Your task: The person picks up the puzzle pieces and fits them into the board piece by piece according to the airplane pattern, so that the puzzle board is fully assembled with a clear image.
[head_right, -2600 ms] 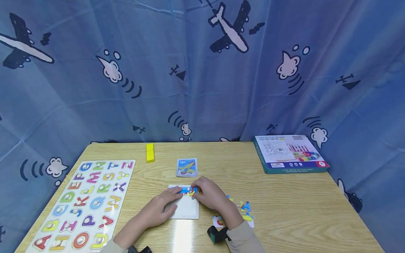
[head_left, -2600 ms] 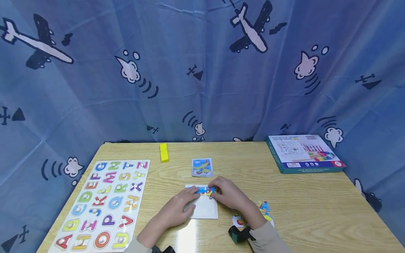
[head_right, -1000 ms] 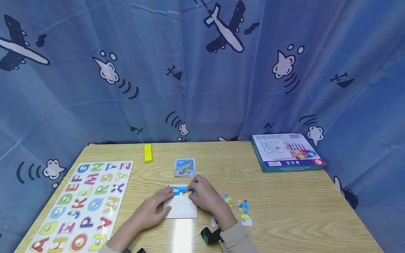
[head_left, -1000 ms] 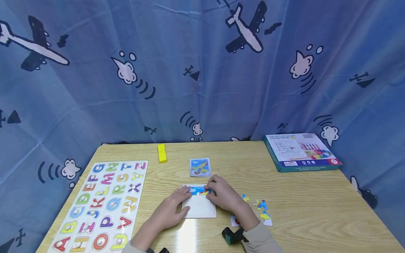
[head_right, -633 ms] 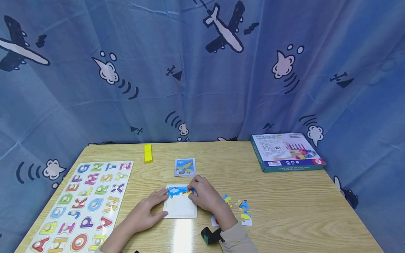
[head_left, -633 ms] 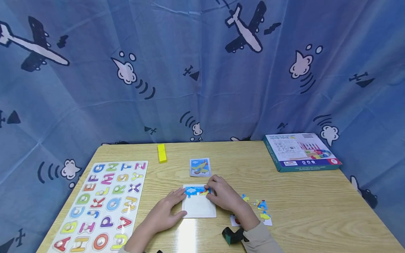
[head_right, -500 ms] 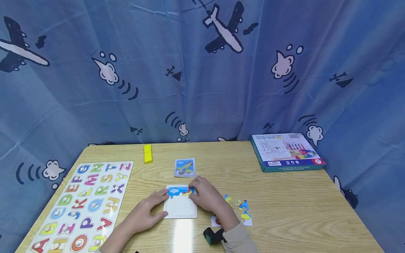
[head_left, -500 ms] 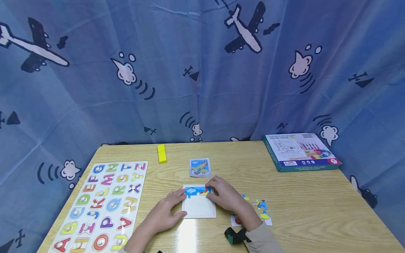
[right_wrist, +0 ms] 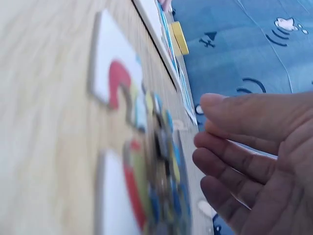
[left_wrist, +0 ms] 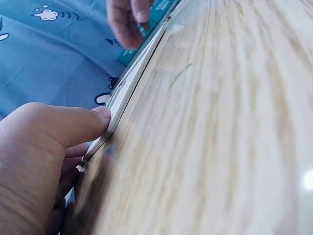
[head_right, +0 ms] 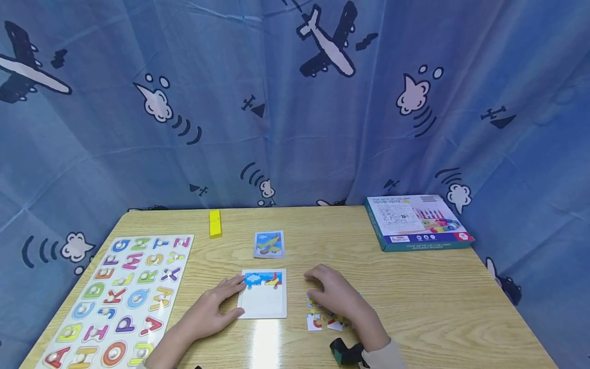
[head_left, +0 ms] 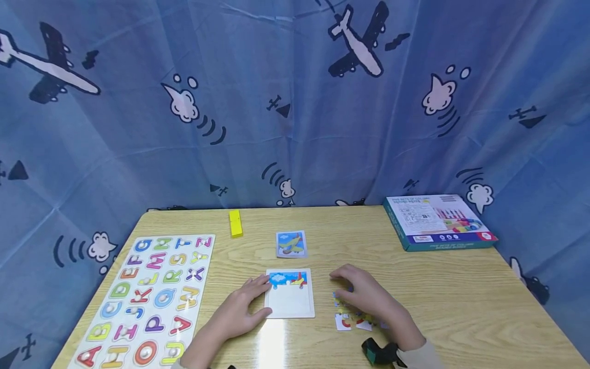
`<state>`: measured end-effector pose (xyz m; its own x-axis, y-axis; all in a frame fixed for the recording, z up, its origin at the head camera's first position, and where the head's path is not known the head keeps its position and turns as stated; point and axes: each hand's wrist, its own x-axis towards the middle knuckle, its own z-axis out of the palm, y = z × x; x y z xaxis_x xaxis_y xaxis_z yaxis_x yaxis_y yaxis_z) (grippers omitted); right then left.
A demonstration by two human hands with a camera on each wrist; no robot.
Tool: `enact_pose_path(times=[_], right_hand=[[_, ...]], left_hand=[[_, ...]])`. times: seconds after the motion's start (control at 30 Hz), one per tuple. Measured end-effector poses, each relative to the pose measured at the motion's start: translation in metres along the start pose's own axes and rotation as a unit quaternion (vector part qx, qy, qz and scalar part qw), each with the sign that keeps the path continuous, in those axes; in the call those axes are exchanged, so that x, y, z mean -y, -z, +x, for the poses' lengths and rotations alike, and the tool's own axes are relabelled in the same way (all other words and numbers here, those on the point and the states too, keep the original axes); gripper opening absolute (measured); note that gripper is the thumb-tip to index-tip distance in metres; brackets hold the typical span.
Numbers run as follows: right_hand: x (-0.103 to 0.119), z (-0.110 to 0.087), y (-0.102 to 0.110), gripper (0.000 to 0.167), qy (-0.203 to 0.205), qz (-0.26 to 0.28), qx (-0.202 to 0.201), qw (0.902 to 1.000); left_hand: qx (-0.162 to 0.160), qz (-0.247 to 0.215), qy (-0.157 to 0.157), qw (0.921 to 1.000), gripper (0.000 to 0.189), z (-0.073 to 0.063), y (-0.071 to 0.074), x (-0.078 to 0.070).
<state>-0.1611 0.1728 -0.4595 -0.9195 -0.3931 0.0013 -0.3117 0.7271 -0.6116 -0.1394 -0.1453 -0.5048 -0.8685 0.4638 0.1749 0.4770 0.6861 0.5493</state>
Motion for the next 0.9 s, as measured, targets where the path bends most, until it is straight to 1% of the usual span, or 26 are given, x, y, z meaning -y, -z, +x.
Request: enact_pose_path(times=[0.17, 0.3, 0.43, 0.63, 0.9], right_hand=[[-0.011, -0.01, 0.007, 0.029, -0.003, -0.008, 0.021, 0.9997], [-0.016, -0.014, 0.01, 0.028, 0.017, -0.017, 0.037, 0.999], [-0.018, -0.014, 0.01, 0.026, 0.022, -0.02, 0.046, 0.9985], [-0.019, -0.013, 0.006, 0.021, 0.028, -0.027, 0.041, 0.9984], [-0.016, -0.013, 0.004, 0.019, 0.016, -0.046, 0.023, 0.9986]], left_hand=[[0.001, -0.003, 0.0, 1.0, 0.054, 0.0, 0.0, 0.0], [0.001, -0.004, 0.002, 1.0, 0.054, 0.0, 0.0, 0.0], [0.003, -0.006, 0.005, 1.0, 0.054, 0.0, 0.0, -0.001], [0.005, -0.006, 0.01, 0.9999, 0.054, 0.0, 0.001, -0.001], [0.001, -0.006, 0.006, 1.0, 0.054, 0.0, 0.0, -0.001]])
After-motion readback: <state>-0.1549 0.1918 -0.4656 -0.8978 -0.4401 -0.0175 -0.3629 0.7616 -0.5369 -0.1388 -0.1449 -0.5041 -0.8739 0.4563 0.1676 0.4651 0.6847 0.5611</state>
